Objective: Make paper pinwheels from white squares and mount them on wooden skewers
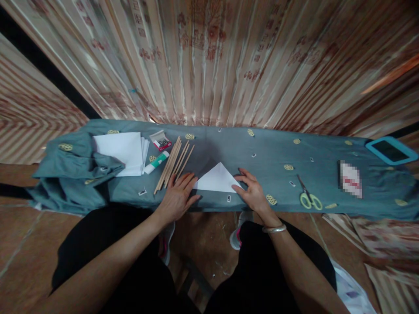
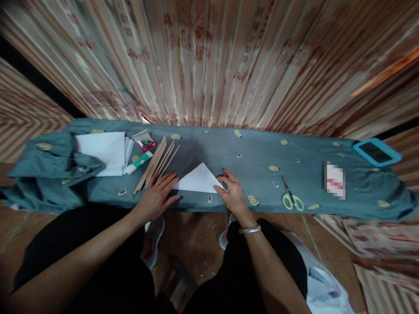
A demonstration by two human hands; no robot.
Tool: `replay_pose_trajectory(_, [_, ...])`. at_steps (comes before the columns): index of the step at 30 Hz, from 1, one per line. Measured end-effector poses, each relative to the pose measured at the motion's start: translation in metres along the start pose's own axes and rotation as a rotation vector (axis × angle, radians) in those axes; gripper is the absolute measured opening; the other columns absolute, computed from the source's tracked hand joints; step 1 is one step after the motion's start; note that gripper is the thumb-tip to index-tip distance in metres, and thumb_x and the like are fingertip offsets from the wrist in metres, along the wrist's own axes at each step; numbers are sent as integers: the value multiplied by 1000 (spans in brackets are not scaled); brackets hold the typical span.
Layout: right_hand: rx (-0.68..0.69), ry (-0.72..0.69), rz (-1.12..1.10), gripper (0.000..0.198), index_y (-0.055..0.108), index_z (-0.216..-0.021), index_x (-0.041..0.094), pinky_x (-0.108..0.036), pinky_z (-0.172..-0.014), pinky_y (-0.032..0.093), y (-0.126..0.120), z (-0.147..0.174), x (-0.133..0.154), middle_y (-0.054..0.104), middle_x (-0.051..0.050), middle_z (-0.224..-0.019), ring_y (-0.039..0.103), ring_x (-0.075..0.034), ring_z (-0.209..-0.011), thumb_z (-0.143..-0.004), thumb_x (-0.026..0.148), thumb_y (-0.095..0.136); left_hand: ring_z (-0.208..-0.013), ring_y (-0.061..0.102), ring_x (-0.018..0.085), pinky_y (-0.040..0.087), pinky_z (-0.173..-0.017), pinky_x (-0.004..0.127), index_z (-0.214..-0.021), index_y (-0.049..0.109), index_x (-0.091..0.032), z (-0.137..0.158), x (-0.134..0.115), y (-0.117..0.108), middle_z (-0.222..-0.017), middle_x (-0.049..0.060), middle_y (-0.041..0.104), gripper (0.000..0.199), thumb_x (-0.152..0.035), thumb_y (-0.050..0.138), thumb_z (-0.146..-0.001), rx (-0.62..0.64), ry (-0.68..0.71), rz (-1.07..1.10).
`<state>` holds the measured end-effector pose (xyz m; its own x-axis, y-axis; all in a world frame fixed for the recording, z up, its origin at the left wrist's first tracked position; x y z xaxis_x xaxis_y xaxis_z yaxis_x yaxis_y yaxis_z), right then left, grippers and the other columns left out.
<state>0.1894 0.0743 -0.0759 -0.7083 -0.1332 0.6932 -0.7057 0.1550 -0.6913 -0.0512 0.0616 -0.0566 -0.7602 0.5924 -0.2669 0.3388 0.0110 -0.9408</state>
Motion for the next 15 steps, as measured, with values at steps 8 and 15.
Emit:
replay_pose_trajectory(8, [-48, 2, -260, 16, 71, -80, 22, -50, -107, 41, -9, -8, 13, 56, -11, -140, 56, -29, -127, -79, 37, 67, -135, 47, 26, 34, -115, 49, -138, 50, -11, -20, 22, -9, -143, 17, 53, 61, -54, 33, -98, -47, -173, 368])
replay_pose_trajectory(15, [-158, 8, -406, 17, 72, -80, 22, -52, -110, 38, -27, -18, 22, 53, -11, -142, 54, -30, -129, -77, 38, 68, -120, 60, 31, 48, -102, 45, -133, 56, -11, -38, 28, 1, -136, 17, 60, 78, -66, 58, -79, -8, -393, 925])
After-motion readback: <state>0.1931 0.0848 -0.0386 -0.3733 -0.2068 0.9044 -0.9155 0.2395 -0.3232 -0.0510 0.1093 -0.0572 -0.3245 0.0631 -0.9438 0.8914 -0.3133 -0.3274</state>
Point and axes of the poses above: each hand's wrist, its own z-axis away from the middle knuckle, its own y-axis out of the palm, x = y × z, the point moved 10 cm from there along -z, towards the middle knuckle
